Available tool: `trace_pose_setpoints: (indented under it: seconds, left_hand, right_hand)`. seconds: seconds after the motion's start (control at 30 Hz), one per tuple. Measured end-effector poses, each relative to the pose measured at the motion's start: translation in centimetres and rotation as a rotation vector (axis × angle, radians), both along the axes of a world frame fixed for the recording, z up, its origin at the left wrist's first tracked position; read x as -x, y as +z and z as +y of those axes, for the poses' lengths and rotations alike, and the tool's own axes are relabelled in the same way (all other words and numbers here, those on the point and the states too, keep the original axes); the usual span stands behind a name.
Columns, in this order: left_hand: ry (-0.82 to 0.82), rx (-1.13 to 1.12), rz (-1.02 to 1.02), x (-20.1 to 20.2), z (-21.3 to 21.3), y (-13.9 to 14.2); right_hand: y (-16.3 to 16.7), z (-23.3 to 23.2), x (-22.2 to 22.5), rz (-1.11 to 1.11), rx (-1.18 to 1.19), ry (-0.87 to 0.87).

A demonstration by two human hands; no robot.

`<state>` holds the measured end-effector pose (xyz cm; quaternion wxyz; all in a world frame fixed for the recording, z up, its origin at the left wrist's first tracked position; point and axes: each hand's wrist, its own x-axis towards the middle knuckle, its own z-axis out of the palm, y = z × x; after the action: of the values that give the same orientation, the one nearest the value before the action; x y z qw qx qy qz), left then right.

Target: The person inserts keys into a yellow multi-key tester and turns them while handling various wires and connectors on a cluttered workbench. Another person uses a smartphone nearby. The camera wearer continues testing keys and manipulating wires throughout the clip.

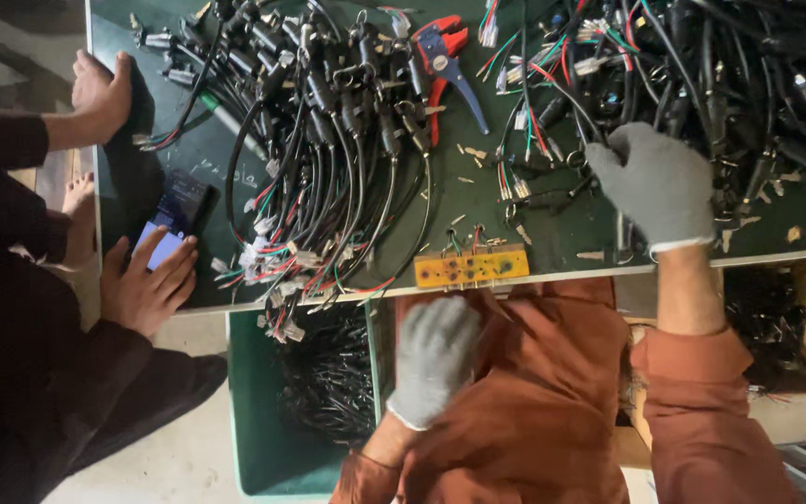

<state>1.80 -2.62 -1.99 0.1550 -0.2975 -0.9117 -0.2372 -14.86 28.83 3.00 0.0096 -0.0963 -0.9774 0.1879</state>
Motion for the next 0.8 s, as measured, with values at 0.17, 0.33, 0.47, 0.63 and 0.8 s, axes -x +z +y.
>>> trace_pose_setpoints:
  seconds: [0.17, 0.33, 0.47, 0.63, 0.8]
  left_hand:
    - [-0.153, -0.052, -0.012, -2.3, 1.7, -0.8]
    - [-0.193, -0.069, -0.033, -2.9, 2.0, -0.8]
    - [-0.195, -0.036, -0.049, -2.6, 2.2, -0.9]
    - [-0.214, -0.009, -0.062, -2.0, 2.7, -1.1]
    - [-0.221, -0.026, -0.075, -2.1, 2.6, -1.3]
  right_hand:
    - [-2.9, 3.3, -0.2, 0.411, 0.154, 0.115]
    - [-7.8, 5.4, -0.8, 0.683, 0.192, -0.182]
    - [-8.3, 4.9, -1.1, 0.650, 0.203, -0.180]
    - [-6.2, 2.3, 1.0, 0.529, 0.102, -0.079]
    - [-5.3, 1.7, 1.1, 0.555, 0.188, -0.073]
